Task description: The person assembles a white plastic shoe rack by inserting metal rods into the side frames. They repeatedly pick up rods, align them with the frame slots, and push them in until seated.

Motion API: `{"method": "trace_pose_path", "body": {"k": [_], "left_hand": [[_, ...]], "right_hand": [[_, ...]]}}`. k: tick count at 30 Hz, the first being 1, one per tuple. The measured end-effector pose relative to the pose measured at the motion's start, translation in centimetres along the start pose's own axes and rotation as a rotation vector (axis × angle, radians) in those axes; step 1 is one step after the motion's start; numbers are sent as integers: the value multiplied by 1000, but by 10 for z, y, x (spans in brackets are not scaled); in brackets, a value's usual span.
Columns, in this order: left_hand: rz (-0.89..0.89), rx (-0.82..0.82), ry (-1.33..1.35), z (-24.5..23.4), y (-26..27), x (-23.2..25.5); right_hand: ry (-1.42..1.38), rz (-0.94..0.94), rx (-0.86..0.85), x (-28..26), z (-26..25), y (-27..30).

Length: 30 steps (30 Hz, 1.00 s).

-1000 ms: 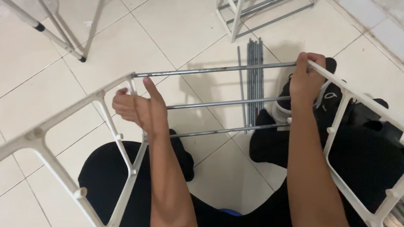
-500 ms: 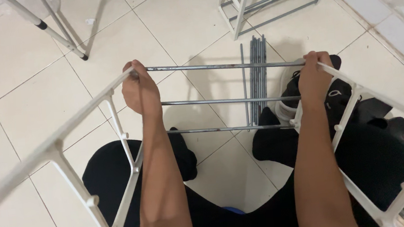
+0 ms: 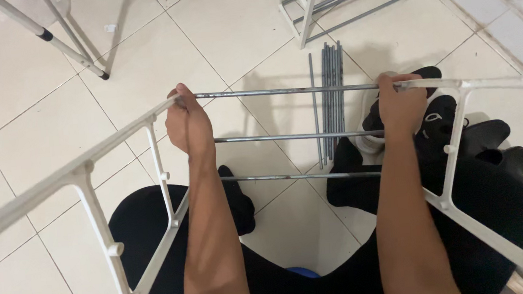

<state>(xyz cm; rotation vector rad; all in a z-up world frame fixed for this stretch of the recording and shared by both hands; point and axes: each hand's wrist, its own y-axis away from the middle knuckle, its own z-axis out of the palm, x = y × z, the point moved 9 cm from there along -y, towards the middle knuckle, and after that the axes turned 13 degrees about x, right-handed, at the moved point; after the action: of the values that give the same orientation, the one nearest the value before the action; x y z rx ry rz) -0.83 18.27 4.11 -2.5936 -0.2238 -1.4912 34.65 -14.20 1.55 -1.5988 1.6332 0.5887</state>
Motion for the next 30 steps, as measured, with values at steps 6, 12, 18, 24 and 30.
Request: {"method": "trace_pose_path", "body": {"k": [6,12,18,24,30], "left_hand": [[-35,12,-75,1,1,-13],[-48,0,-124,0,5,-14],[-37,23,-133,3,1,-22],[88,-104,-364,25,-3,-28],[71,-160,-332,32,1,-50]], "right_hand": [[64,25,39,-10,-6,11],[45,-131,91,-4,-1,8],[66,-131,110,7,2,8],[169,-135,-57,13,28,6],[209,-383,-16,2,42,32]]}}
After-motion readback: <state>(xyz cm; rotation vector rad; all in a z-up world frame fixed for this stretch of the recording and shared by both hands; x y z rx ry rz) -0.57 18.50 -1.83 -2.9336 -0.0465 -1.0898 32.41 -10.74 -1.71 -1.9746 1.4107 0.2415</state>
